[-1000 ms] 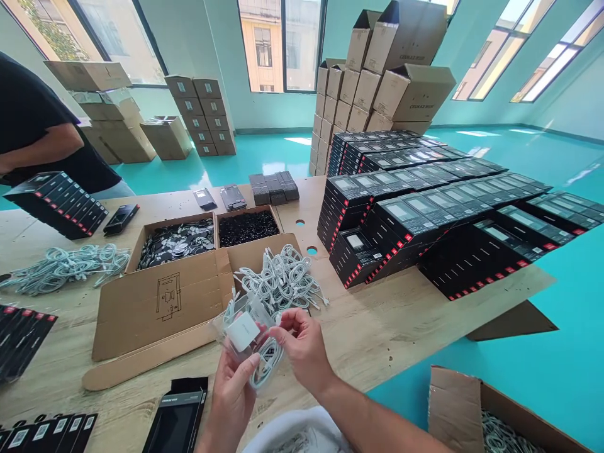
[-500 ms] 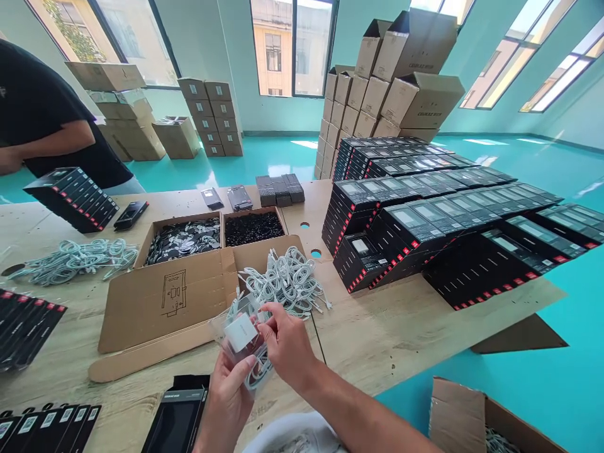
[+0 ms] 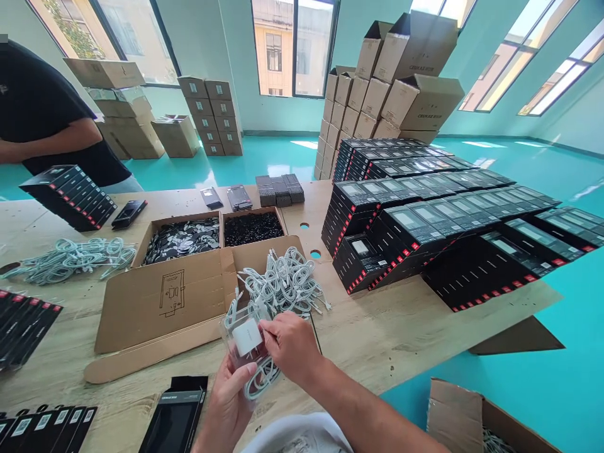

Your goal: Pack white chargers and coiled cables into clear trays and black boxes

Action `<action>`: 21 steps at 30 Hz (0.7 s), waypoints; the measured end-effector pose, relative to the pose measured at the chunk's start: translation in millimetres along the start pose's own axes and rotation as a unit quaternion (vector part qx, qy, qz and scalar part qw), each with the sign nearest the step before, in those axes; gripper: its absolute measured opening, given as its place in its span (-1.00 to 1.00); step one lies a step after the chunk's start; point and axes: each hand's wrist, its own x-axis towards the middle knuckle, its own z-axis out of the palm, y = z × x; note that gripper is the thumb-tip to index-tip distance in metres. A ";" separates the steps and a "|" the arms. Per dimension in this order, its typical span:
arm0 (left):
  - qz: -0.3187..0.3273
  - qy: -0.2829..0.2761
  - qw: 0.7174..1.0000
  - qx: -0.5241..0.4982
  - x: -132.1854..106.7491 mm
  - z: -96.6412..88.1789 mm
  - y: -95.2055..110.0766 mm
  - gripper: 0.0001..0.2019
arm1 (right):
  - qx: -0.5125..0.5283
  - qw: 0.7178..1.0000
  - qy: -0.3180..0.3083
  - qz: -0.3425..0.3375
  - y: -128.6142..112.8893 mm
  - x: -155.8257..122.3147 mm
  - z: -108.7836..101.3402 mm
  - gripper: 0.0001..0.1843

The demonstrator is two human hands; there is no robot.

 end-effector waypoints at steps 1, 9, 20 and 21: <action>-0.004 -0.007 1.000 -0.001 -1.1 -0.5 0.4 -0.26 | -0.015 1.000 -0.002 0.000 -0.5 -0.8 -0.9 -0.79; -0.014 -0.013 1.000 0.003 -8.7 -3.1 -4.9 -0.28 | -0.055 0.998 -0.019 -0.003 0.2 -12.3 -1.1 -0.86; -0.027 0.003 0.999 -0.028 -12.6 11.6 13.2 -0.17 | 0.118 0.990 -0.078 0.015 7.9 -41.0 -1.2 -0.12; -0.031 0.004 0.999 -0.035 -12.1 13.9 13.7 -0.14 | 0.136 0.987 -0.081 0.017 8.7 -40.0 -1.6 -0.10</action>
